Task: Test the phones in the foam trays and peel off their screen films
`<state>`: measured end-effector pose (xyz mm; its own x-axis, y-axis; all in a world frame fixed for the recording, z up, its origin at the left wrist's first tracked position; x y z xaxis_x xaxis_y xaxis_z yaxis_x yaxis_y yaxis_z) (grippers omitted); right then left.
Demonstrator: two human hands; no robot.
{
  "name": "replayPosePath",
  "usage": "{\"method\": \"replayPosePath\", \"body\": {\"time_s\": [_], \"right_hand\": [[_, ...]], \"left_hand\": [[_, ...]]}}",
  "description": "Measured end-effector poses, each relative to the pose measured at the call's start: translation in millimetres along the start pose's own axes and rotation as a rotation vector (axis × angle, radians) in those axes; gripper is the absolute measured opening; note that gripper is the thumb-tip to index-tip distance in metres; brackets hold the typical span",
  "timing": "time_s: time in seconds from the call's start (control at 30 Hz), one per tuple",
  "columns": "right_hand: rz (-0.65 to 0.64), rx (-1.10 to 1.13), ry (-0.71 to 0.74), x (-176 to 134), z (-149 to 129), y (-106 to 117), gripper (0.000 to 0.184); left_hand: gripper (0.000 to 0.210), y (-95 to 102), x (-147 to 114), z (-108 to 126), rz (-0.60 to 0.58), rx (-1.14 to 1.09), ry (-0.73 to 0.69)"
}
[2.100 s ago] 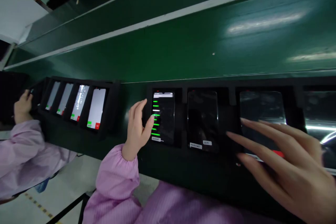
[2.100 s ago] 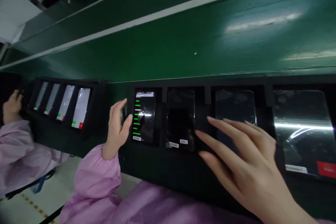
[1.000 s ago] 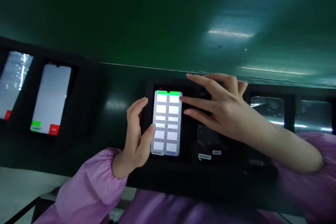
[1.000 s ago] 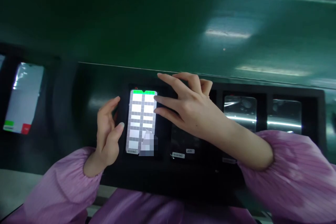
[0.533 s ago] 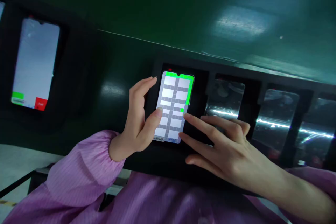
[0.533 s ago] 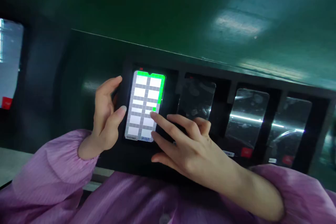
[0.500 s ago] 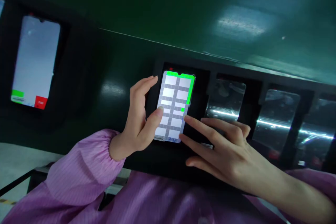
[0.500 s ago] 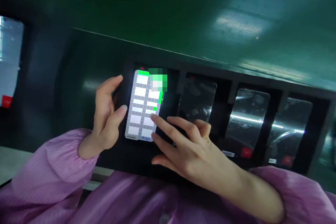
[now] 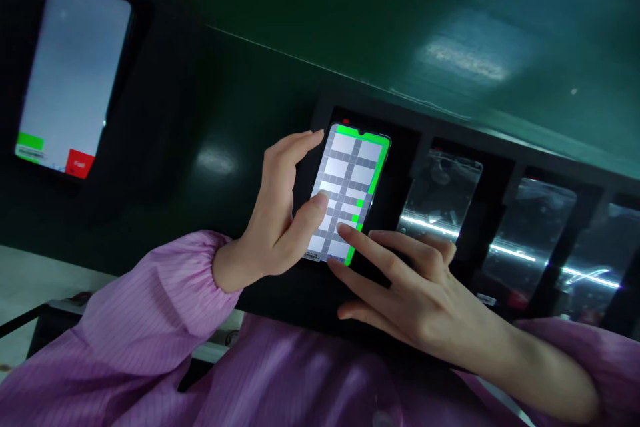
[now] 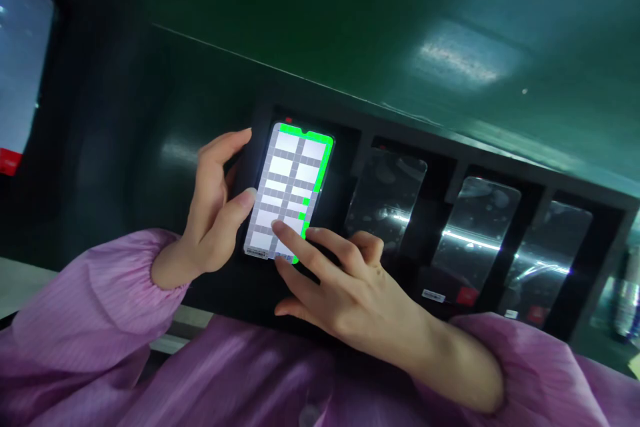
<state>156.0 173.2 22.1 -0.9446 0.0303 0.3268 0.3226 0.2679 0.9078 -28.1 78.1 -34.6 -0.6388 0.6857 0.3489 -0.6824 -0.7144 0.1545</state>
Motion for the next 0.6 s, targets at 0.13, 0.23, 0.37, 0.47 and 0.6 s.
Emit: {"method": "replayPosePath", "body": {"time_s": [0.13,0.23,0.37,0.47,0.6], "right_hand": [[0.003,0.008,0.043,13.7,-3.9,-5.5,0.031],[0.016,0.015,0.057,20.0,-3.6,-9.9,0.032],[0.02,0.037,0.068,21.5,-0.3,-14.1,0.03],[-0.011,0.056,0.074,20.2,2.2,-14.5,0.026],[-0.029,0.065,0.109,21.2,3.0,-16.2,0.023]], "left_hand": [[0.049,-1.3,-0.9,0.3,0.012,-0.04,0.046],[0.048,-2.0,-0.8,0.8,0.012,-0.045,0.054],[0.047,-1.9,0.9,1.6,0.019,-0.018,0.009],[0.047,-1.9,2.6,2.2,0.023,0.005,-0.036],[0.046,-2.2,4.0,2.6,0.028,0.03,-0.088]]}}
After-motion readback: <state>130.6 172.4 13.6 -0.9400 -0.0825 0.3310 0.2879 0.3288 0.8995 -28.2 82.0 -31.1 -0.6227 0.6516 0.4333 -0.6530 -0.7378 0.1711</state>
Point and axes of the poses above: each hand's wrist, its own x-axis towards the middle knuckle, its own y-axis out of the back of the hand, z = x × y, the point moved 3 cm from there along x, towards the middle knuckle, and after that the axes turned 12 degrees about z, right-handed, at the moved point
